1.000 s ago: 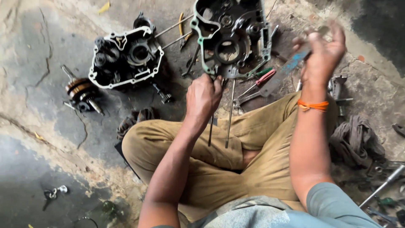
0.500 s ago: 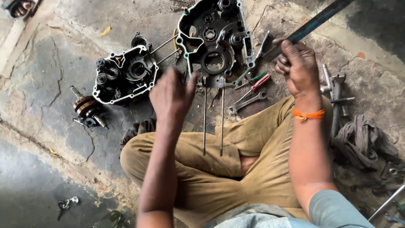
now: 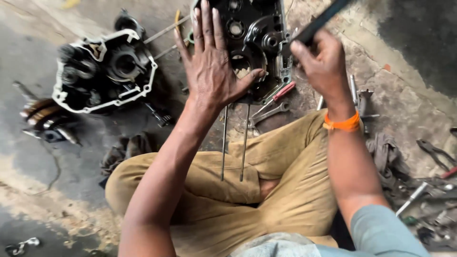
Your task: The person sits on the workshop floor working on a motorcycle engine crankcase. They hold the crankcase halves together, thread long metal rods through the case, and use a flat file to work the mating surface and edges of the casing, repositioning the case between passes.
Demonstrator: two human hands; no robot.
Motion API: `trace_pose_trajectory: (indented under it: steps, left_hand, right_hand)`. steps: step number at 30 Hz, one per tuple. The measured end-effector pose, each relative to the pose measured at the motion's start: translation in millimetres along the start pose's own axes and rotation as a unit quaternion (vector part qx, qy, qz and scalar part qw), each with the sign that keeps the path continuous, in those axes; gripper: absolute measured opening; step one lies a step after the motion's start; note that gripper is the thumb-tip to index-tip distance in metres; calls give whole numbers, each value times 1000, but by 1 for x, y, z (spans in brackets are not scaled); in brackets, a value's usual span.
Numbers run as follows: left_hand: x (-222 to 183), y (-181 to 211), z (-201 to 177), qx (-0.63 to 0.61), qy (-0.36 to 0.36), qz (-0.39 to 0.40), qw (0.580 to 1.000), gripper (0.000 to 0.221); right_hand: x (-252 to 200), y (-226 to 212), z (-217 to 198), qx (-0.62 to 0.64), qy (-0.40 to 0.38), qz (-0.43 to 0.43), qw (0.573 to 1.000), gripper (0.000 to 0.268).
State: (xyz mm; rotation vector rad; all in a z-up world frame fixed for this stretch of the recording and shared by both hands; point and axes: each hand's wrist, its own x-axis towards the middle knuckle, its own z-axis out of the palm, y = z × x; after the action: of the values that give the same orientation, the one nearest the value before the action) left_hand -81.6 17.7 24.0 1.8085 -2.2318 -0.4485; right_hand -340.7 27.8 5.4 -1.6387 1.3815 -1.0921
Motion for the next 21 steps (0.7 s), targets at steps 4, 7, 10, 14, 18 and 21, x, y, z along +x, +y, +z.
trace_pose_trajectory:
  steps: [4, 7, 10, 14, 18, 21]
  left_hand:
    - [4, -4, -1, -6, -37, -15, 999, 140]
    - [11, -8, 10, -7, -1, -1, 1000, 131]
    - [7, -5, 10, -8, -22, 14, 1000, 129]
    - [13, -6, 8, -9, 2, 9, 1000, 122]
    - [12, -9, 23, 4, 14, 15, 1000, 115]
    - [16, -8, 18, 1, 36, 12, 999, 110]
  right_hand:
    - [7, -14, -2, -107, -72, -8, 992, 11]
    - [1, -29, -3, -186, -95, -32, 977, 10]
    - [6, -30, -7, -229, -88, -29, 969, 12]
    - [9, -23, -11, -252, -94, -68, 961, 13]
    - [-2, -23, -10, -270, -96, -65, 956, 19]
    - [1, -30, -6, -276, -104, -102, 950, 15]
